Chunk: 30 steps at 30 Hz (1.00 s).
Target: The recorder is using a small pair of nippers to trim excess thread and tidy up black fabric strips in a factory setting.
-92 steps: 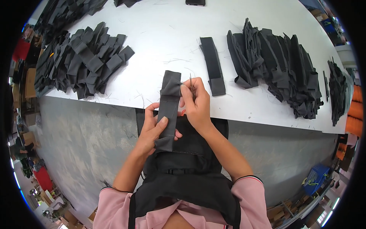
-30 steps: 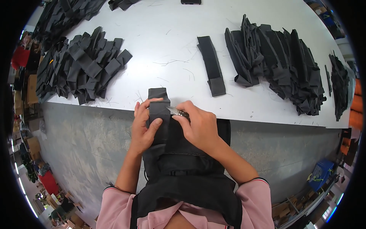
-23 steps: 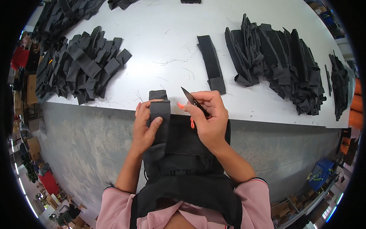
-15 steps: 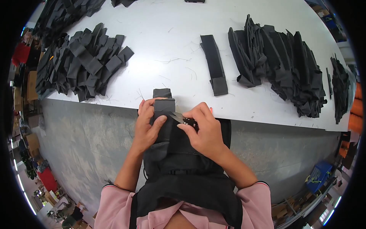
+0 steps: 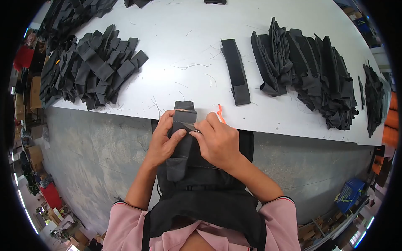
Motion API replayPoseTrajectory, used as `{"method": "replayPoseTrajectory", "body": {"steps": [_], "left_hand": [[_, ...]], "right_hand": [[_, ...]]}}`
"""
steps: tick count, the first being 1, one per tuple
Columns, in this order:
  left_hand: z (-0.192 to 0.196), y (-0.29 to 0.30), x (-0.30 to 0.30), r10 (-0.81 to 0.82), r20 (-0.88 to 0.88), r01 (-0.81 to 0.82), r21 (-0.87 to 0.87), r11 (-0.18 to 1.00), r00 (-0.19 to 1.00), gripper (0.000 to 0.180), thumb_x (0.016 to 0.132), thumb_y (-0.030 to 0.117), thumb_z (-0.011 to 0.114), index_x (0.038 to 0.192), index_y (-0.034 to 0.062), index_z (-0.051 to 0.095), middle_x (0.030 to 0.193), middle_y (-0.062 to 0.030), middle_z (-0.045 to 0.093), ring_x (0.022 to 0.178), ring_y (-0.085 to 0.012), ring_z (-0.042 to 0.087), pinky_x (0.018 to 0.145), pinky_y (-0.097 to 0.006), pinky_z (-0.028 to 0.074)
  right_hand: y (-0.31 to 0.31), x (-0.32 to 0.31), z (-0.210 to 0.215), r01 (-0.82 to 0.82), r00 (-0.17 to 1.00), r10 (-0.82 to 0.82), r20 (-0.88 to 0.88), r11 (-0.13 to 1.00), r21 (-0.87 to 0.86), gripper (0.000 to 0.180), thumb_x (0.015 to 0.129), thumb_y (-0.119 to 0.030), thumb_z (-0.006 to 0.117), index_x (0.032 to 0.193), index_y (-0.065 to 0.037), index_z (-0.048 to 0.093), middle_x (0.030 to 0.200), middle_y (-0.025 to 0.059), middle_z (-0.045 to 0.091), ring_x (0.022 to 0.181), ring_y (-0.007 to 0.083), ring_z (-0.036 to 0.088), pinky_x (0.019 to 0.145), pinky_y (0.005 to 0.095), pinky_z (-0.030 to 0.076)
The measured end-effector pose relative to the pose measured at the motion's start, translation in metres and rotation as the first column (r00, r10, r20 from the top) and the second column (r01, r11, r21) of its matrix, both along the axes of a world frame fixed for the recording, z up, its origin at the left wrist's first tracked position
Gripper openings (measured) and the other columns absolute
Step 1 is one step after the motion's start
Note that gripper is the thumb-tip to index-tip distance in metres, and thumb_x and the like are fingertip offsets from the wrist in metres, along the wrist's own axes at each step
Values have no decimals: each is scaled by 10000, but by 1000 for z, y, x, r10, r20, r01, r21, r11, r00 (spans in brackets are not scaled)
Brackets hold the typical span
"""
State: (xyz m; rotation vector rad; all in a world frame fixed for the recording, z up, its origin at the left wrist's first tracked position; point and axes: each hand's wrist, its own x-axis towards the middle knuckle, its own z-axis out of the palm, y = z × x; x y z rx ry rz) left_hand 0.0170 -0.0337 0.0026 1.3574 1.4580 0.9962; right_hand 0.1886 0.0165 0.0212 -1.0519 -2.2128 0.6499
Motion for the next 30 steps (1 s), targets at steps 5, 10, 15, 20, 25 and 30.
{"method": "replayPoseTrajectory", "body": {"steps": [5,10,15,20,25,30], "left_hand": [[-3,0,0,-22,29,22,2,1000,999,235,861,189,586,1042,40,563,1214,-113,508,1184,-272,433,1082,-478,117],[-5,1,-2,-13,39,13,14,1000,999,229,861,186,583,1041,47,561,1218,-110,506,1190,-282,424,1080,-482,122],[-11,20,-5,275,174,-255,-126,959,946,207,878,182,587,872,-24,570,961,-116,565,908,-182,521,903,-319,377],[-32,46,-13,497,204,-438,-273,856,844,336,876,213,600,690,-36,472,668,-27,433,650,-93,408,689,-251,412],[-19,64,3,482,293,-359,-387,849,825,326,880,273,608,682,43,490,723,28,485,630,-42,372,541,-224,313],[-35,42,-8,502,616,-385,-325,864,607,401,881,394,602,1039,46,481,1022,-18,534,699,-50,354,613,-216,341]], "right_hand": [[-4,6,-2,95,973,-126,-195,982,-162,184,725,-92,724,848,-38,598,760,64,498,528,192,540,473,298,429],[8,-4,5,-7,984,-42,-174,962,-271,175,727,-48,717,847,-27,591,764,65,499,545,166,537,496,265,434],[7,9,-23,12,891,-263,-371,829,-559,210,732,-14,705,895,-13,572,810,65,479,657,112,504,591,216,414],[-27,10,10,-166,961,112,-251,964,-205,392,655,-52,773,1019,-87,633,693,19,450,517,137,446,461,271,384],[-24,-9,-15,-178,972,175,-159,984,-5,444,558,35,680,986,-77,647,675,46,443,516,171,508,439,287,394],[-15,-11,-9,-62,947,20,-320,991,-121,251,655,42,681,885,-44,632,679,54,444,530,162,475,458,255,373]]}}
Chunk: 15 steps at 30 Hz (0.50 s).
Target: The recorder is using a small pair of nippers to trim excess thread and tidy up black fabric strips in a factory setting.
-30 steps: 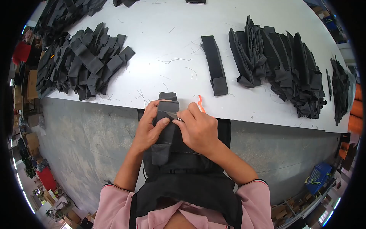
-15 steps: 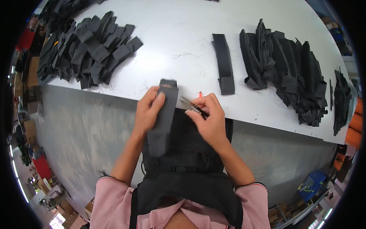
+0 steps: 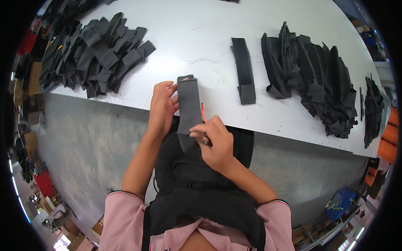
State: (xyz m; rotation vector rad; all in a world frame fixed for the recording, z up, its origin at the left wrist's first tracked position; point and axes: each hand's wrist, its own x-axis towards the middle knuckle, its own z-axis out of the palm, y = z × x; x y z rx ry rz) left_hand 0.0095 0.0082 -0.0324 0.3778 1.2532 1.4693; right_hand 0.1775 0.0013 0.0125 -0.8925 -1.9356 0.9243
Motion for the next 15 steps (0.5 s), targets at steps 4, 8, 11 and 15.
{"method": "replayPoseTrajectory", "body": {"steps": [4,8,11,15], "left_hand": [[19,-22,13,-197,-260,277,320,906,945,635,826,507,621,1229,50,442,1528,-102,88,1083,-184,492,831,-292,423],[20,-32,10,-307,-504,432,149,889,807,267,835,217,649,993,18,569,1247,-113,467,959,-142,533,772,-258,435],[26,-32,13,-341,-391,377,15,926,855,139,840,121,637,894,4,583,928,-48,596,799,-76,536,699,-222,434],[27,-33,22,-171,-287,170,-29,985,942,119,842,97,631,891,0,581,741,18,591,680,-30,511,621,-196,423]], "right_hand": [[7,0,-2,59,993,-96,-69,906,-419,87,847,-99,644,835,-28,595,653,7,428,526,81,376,492,204,308],[23,-3,1,-87,957,-186,-221,542,-836,147,867,-153,631,820,-24,578,620,-55,444,521,29,349,479,193,288],[36,-7,-1,-153,940,-206,-273,461,-874,165,870,-170,630,823,-23,571,625,-68,454,541,12,367,484,184,289],[27,-7,-1,37,959,-220,-177,719,-694,139,821,-106,663,873,-19,567,753,-10,497,612,46,452,571,218,398]]}}
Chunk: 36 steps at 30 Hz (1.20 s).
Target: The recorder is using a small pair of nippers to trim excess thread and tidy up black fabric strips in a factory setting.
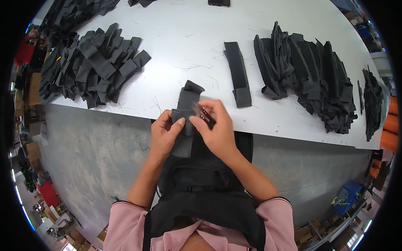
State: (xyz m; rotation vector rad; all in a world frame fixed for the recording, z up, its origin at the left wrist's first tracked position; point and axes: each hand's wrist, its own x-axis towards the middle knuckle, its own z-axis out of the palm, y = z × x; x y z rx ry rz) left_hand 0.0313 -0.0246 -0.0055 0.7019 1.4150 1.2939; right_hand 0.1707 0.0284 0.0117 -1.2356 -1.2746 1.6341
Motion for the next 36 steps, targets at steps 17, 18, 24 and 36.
{"method": "replayPoseTrajectory", "body": {"steps": [17,18,24,36], "left_hand": [[13,-3,6,-19,-67,16,-39,999,998,134,815,97,654,880,-4,597,772,1,585,697,-45,511,638,-204,422],[12,-3,6,-32,-58,29,-57,998,998,132,813,96,655,876,-6,599,777,-1,582,701,-48,512,642,-206,421],[12,-5,7,-41,-49,37,-77,996,998,150,809,103,662,887,-14,609,806,-11,568,726,-64,508,662,-216,416],[21,-5,-16,-364,-41,355,-144,924,930,217,744,177,695,856,2,632,762,-13,522,724,-87,476,647,-237,369]], "right_hand": [[-3,19,7,-283,884,-114,454,642,712,264,705,-61,728,951,-47,633,748,72,499,521,201,508,494,275,428],[-4,19,6,-236,901,-103,421,698,676,255,711,-57,725,948,-42,633,750,72,497,520,194,505,499,268,429],[-6,26,9,-125,956,-57,288,807,577,215,734,-46,712,934,-28,634,756,65,489,540,157,507,484,254,412],[12,42,17,-488,844,44,534,478,731,281,664,-97,738,923,-60,636,732,40,503,559,176,528,480,293,411]]}}
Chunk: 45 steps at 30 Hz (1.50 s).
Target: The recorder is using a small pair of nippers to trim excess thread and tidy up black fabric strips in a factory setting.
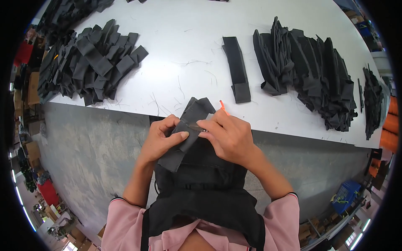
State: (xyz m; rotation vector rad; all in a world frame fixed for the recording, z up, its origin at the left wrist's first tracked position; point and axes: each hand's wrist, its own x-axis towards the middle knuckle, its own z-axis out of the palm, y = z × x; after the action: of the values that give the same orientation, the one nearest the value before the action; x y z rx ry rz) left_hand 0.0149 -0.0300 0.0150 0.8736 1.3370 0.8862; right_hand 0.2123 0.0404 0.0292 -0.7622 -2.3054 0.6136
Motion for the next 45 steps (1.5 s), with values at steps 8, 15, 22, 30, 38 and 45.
{"method": "replayPoseTrajectory", "body": {"steps": [8,15,22,30,38,45], "left_hand": [[-1,-1,-4,-66,-9,66,54,996,998,232,734,192,702,849,3,633,754,-15,513,705,-99,469,635,-247,367],[3,-1,-5,-70,-91,74,45,996,993,224,716,177,703,851,10,642,743,-26,509,697,-112,473,632,-251,373],[7,1,-4,-73,-169,87,79,993,983,210,708,171,699,837,13,648,738,-32,508,700,-130,479,630,-261,380],[5,2,-12,-224,-64,229,84,970,972,198,717,169,705,827,17,642,765,-30,523,740,-123,471,652,-257,371],[3,1,-9,-154,63,150,66,986,986,201,725,170,717,853,27,656,779,-19,521,748,-112,466,667,-257,367],[-3,-5,-3,-20,-100,24,37,999,995,205,727,156,713,871,21,658,769,-29,523,728,-115,472,647,-255,375]], "right_hand": [[-1,1,1,-49,999,49,11,999,-18,313,638,-86,749,931,-67,639,720,29,509,565,164,527,469,282,400],[-3,3,4,25,999,-26,-21,999,-31,295,647,-82,746,925,-68,647,718,32,509,568,168,523,475,281,401],[0,2,11,-53,993,36,112,988,146,258,700,-133,707,939,-63,638,717,15,503,546,156,504,472,273,386],[6,4,6,-121,992,120,28,991,51,278,672,-93,725,939,-64,654,720,30,515,539,160,501,480,267,385],[-21,2,-30,-489,809,-441,-390,-136,-861,196,845,-56,630,1020,22,585,793,13,559,572,34,422,488,161,295],[-30,2,-9,-60,882,-434,-184,284,-957,188,809,-9,642,992,16,605,842,11,500,562,65,427,511,167,350]]}}
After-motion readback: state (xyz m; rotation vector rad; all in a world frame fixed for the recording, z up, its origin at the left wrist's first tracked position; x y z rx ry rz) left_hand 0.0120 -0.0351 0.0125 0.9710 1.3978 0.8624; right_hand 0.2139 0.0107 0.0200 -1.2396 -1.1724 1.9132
